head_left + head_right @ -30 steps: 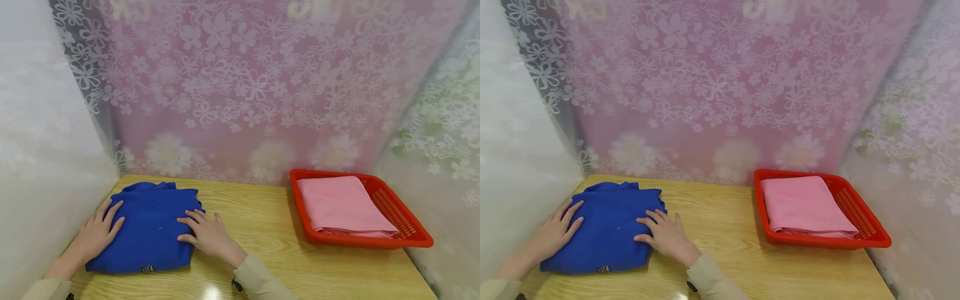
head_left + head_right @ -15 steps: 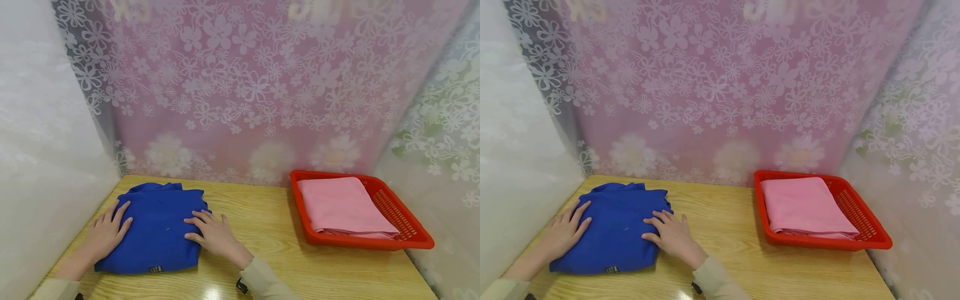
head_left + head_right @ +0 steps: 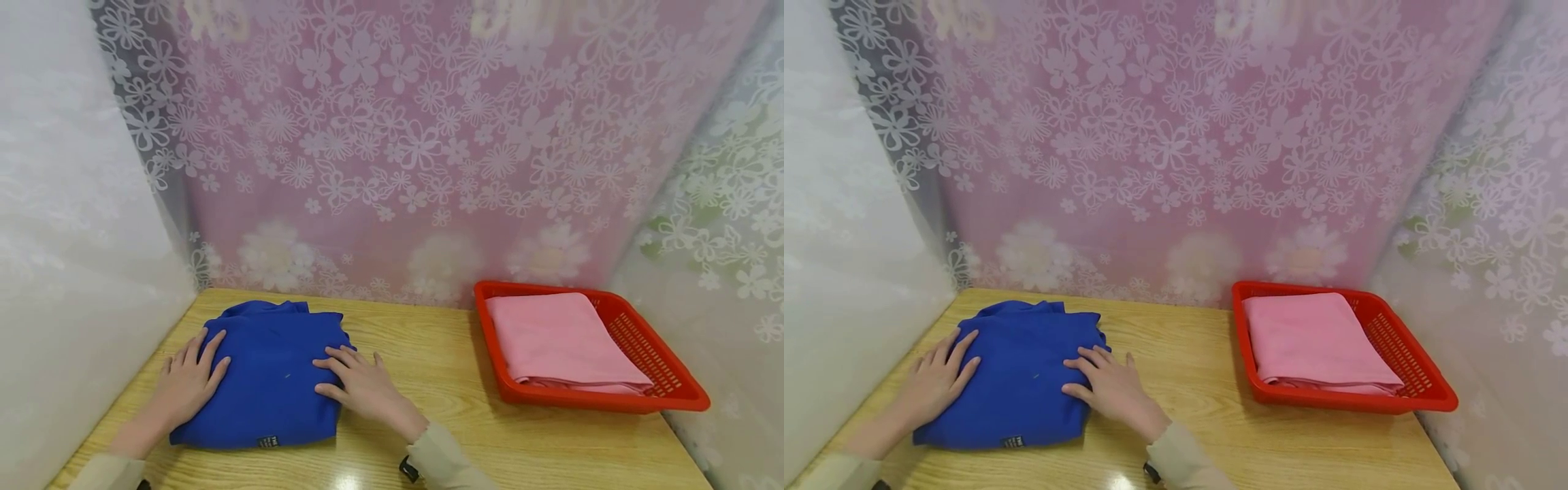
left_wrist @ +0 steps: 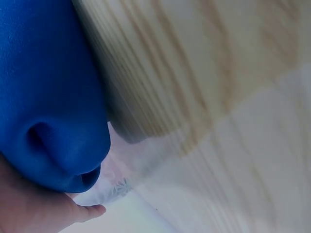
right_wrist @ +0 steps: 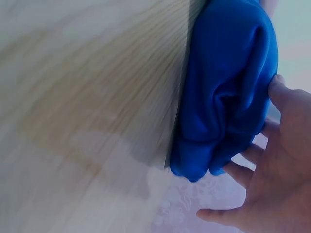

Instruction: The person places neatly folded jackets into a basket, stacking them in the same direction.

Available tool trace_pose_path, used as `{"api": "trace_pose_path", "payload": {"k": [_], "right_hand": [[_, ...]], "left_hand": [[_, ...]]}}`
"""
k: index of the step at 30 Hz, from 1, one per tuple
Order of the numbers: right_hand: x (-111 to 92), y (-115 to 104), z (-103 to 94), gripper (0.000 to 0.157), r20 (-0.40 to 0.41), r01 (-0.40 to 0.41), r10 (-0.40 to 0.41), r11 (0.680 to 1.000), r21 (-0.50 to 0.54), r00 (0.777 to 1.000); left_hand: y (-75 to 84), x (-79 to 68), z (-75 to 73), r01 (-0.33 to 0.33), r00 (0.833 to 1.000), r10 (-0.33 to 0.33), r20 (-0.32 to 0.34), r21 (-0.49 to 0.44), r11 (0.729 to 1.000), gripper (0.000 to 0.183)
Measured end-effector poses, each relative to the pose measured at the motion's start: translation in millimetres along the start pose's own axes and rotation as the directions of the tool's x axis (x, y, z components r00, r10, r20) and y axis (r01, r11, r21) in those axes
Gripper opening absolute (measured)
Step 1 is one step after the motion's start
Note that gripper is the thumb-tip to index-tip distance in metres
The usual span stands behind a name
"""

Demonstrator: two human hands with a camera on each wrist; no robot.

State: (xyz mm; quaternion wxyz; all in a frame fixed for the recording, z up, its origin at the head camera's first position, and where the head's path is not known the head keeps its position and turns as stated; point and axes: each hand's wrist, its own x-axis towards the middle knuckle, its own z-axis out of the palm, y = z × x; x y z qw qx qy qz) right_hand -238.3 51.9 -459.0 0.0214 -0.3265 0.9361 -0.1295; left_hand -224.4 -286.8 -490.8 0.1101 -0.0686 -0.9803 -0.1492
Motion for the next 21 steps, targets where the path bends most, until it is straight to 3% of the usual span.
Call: {"api": "trace_pose_path", "payload": {"k": [6, 21], "right_hand": [[-5.7, 8.1, -0.2, 0.059, 0.001, 0.024, -0.024, 0.995, -0.096, 1.0], [-23.3, 30.4, -4.0, 0.059, -0.017, -0.012, 0.012, 1.0, -0.016, 1.0]], "left_hand": [[8.5, 2.9, 3.7, 0.004, 1.0, -0.004, 0.001, -0.004, 1.0, 0.061], [42.0, 6.0, 10.9, 0.018, 1.0, -0.018, -0.006, -0.029, 0.999, 0.061]]}}
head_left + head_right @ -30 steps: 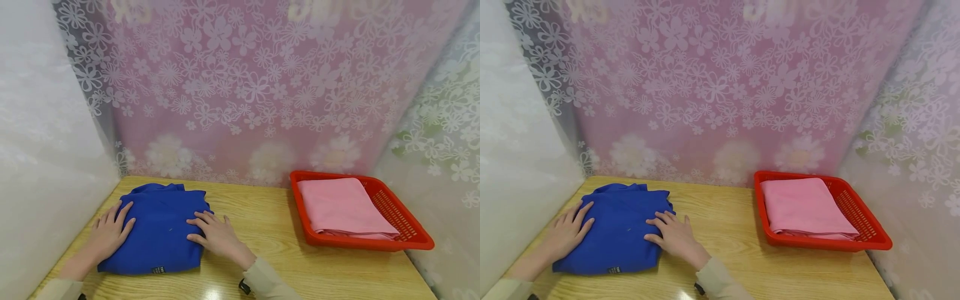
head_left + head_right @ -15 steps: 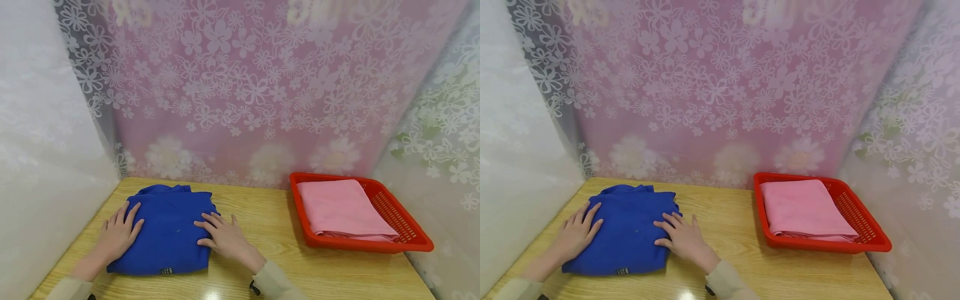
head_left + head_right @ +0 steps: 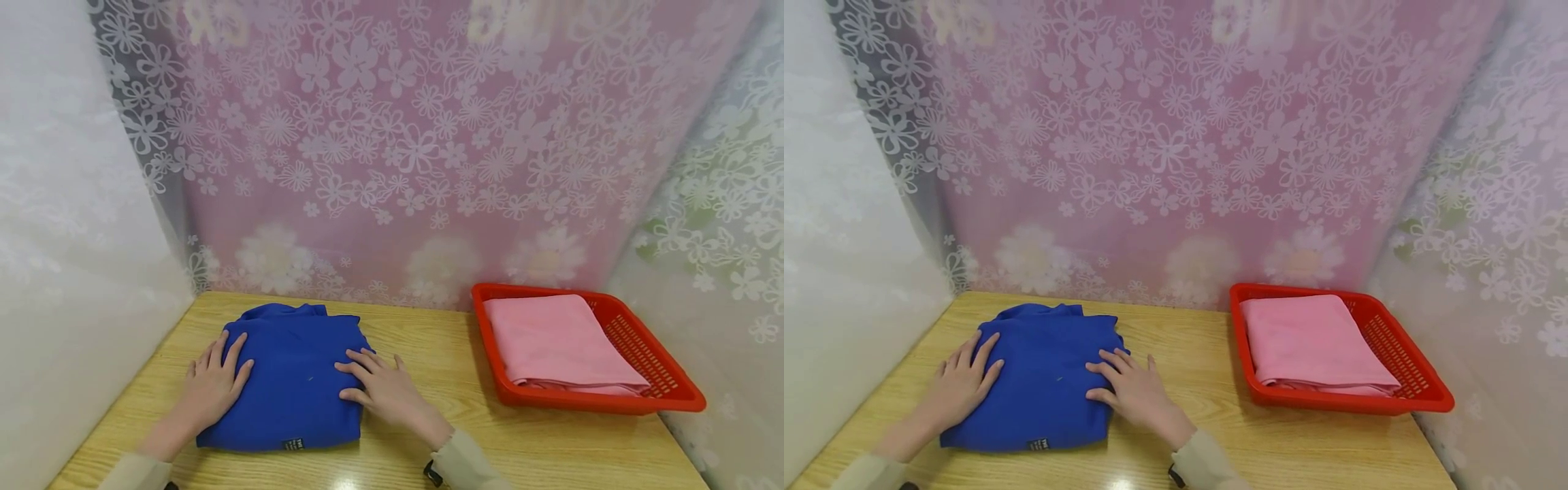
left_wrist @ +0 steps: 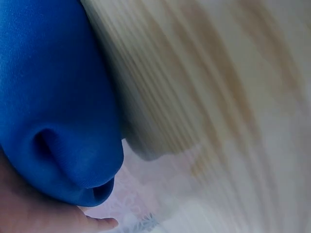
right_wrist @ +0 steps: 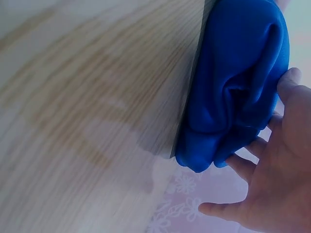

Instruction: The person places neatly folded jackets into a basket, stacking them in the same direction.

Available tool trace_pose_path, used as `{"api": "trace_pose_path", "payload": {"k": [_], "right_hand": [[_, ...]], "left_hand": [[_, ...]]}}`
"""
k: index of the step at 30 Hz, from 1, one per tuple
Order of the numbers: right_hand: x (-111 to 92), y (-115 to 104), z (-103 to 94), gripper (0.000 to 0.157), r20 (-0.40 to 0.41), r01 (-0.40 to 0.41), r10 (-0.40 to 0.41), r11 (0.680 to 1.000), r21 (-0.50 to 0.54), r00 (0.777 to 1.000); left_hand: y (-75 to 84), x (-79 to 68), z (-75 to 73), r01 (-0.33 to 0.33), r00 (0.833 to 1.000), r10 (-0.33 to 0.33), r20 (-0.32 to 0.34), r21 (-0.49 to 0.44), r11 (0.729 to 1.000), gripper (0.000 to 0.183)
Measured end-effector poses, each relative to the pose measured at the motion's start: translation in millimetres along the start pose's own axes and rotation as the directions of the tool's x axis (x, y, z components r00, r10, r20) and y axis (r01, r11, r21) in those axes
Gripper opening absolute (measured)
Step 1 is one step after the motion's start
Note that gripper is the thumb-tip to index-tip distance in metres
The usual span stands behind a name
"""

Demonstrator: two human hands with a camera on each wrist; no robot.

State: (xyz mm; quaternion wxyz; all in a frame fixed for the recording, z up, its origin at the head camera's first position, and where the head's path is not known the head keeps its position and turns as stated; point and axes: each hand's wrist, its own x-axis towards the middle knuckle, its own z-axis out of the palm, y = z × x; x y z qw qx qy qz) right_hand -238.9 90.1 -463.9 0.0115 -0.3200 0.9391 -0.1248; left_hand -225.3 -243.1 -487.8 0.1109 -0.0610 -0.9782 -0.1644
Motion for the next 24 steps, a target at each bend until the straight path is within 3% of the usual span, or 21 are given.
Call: {"api": "trace_pose_path", "payload": {"k": [9, 21, 24], "right_hand": [[-10.4, 11.0, -3.5, 0.056, -0.012, -0.026, 0.026, 0.999, 0.037, 1.0], [-25.3, 27.4, -9.9, 0.048, -0.038, -0.071, 0.075, 0.994, 0.079, 0.996], [-29.2, 29.6, -11.1, 0.047, -0.028, -0.084, 0.088, 0.99, 0.109, 0.996]], "left_hand": [[20.1, -1.4, 4.8, 0.005, 1.0, -0.005, -0.011, 0.0, 1.0, 0.06], [47.3, 4.3, 16.0, -0.042, 0.994, 0.041, -0.105, -0.009, 0.999, 0.058], [53.7, 4.2, 17.3, -0.041, 0.994, 0.04, -0.102, -0.01, 0.999, 0.057]]}}
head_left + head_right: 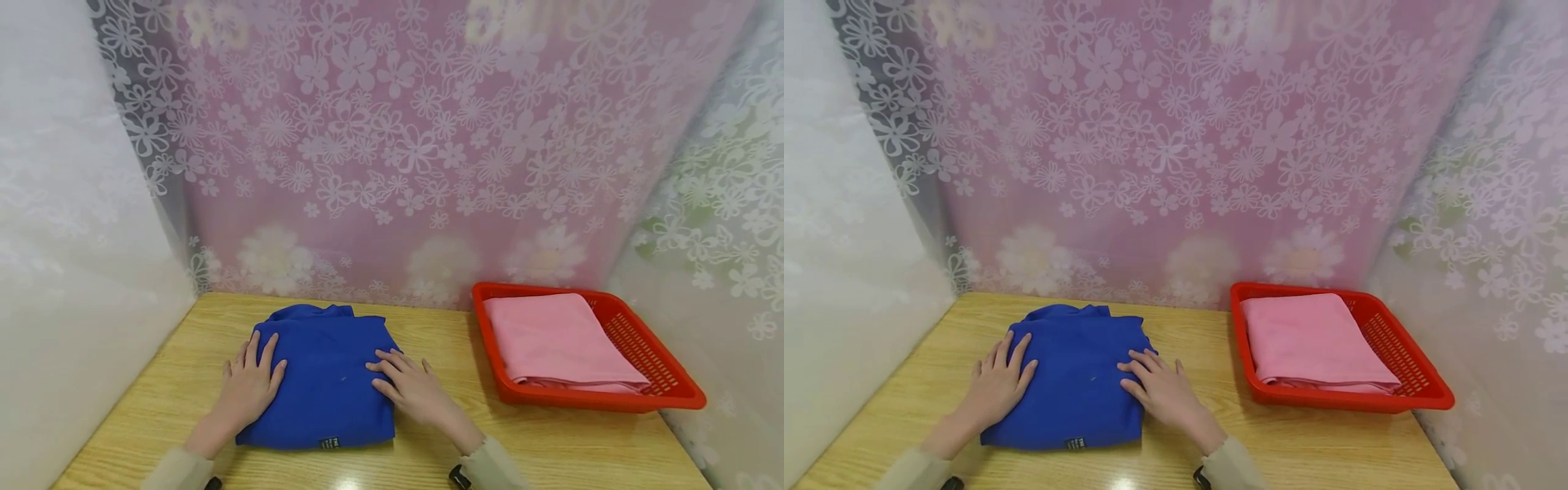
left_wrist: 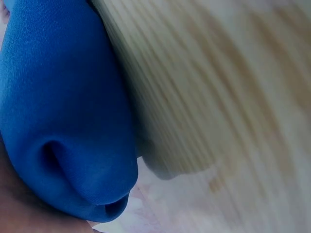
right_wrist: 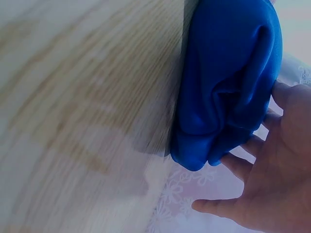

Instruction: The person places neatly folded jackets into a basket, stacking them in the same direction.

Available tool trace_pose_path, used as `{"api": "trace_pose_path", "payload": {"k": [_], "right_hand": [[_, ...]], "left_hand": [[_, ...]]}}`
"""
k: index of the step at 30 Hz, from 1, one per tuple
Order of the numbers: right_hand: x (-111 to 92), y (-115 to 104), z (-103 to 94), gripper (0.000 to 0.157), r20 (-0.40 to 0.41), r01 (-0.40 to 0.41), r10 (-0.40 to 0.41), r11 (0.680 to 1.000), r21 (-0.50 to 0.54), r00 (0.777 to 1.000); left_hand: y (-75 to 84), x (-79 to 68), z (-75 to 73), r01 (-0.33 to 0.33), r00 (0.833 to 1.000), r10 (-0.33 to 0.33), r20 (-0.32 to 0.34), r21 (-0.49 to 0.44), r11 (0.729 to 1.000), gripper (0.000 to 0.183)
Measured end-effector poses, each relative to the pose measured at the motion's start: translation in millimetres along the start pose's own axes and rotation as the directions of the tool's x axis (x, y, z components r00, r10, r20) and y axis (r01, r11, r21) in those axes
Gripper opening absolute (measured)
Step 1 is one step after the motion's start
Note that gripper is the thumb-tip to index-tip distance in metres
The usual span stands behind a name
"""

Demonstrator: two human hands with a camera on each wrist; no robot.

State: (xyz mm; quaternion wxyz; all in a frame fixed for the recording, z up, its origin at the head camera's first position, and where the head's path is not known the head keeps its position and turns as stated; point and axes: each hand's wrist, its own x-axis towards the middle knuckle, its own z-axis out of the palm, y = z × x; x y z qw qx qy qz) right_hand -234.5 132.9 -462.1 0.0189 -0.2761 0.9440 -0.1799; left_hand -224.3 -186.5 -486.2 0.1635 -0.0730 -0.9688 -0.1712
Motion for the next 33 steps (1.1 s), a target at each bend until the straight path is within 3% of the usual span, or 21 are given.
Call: {"api": "trace_pose_path", "payload": {"k": [33], "right_hand": [[-48.6, 34.5, -16.9, 0.047, -0.04, -0.096, 0.098, 0.994, 0.053, 0.994]], "left_hand": [[57.6, 6.3, 23.3, -0.011, 0.999, 0.014, 0.048, -0.054, 0.998, 0.059]]}}
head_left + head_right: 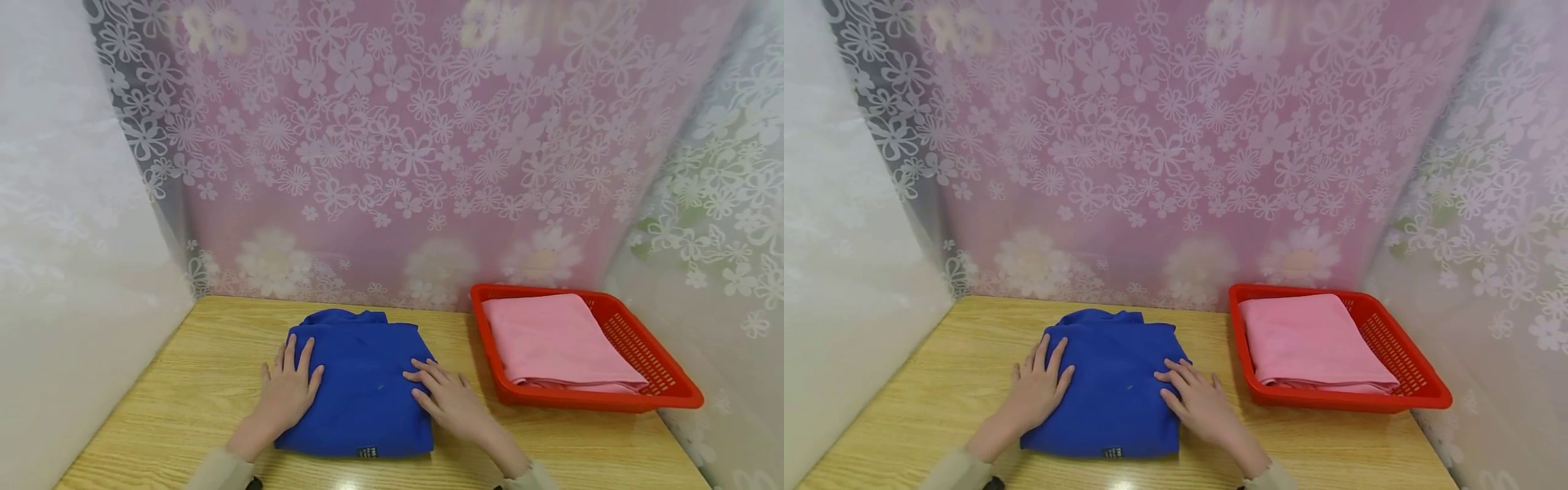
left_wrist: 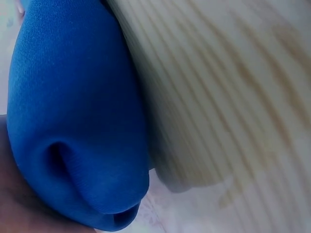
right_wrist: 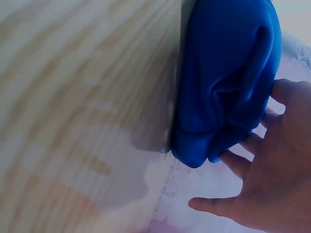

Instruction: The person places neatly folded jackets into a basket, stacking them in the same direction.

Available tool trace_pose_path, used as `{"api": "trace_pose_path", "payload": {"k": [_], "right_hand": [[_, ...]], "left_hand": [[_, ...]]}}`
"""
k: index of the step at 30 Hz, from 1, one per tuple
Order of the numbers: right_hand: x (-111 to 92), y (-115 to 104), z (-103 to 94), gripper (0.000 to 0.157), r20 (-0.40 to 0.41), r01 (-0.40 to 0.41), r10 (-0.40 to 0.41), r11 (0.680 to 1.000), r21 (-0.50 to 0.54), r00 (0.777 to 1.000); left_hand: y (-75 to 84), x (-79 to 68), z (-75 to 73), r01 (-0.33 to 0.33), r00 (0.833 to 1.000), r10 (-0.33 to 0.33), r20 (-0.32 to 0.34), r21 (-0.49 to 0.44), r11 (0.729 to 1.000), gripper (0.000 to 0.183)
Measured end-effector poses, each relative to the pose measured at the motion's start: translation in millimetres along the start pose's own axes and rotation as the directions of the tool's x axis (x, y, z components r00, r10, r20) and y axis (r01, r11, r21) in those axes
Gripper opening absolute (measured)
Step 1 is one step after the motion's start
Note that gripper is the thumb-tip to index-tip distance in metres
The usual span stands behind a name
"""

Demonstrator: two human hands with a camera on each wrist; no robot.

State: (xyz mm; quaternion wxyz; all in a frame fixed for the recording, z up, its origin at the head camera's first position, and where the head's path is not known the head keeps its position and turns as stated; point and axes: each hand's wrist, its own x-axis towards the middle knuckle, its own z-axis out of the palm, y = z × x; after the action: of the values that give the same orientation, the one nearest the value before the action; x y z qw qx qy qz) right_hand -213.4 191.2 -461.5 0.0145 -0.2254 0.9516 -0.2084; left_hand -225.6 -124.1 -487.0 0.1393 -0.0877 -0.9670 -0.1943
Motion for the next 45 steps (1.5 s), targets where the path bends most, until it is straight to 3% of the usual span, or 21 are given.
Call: {"api": "trace_pose_path", "payload": {"k": [13, 25, 32, 39, 45], "right_hand": [[-18.8, 15.8, -4.6, 0.051, -0.013, -0.048, 0.047, 0.999, -0.009, 0.999], [-25.3, 31.8, -10.7, 0.049, -0.028, -0.019, 0.02, 1.0, 0.025, 0.999], [-18.9, 33.6, -6.0, 0.045, -0.074, -0.065, 0.072, 0.993, 0.095, 0.995], [-13.5, 23.1, -1.9, 0.039, -0.166, -0.129, 0.154, 0.98, 0.151, 0.974], [-15.3, 24.2, 1.9, 0.059, -0.156, -0.193, 0.23, 0.955, 0.224, 0.961]], "left_hand": [[24.3, -0.4, 6.3, -0.029, 0.999, 0.029, -0.015, -0.002, 1.0, 0.056], [36.0, 5.0, 18.4, -0.031, 0.999, 0.03, -0.023, -0.049, 0.998, 0.058], [29.5, 7.9, 16.1, -0.016, 0.998, 0.023, 0.055, -0.11, 0.994, 0.065], [14.8, 7.2, 12.3, 0.016, 0.992, 0.004, 0.126, -0.159, 0.987, 0.078], [4.7, 3.0, 5.5, 0.114, 0.978, -0.082, 0.194, -0.162, 0.98, 0.093]]}}
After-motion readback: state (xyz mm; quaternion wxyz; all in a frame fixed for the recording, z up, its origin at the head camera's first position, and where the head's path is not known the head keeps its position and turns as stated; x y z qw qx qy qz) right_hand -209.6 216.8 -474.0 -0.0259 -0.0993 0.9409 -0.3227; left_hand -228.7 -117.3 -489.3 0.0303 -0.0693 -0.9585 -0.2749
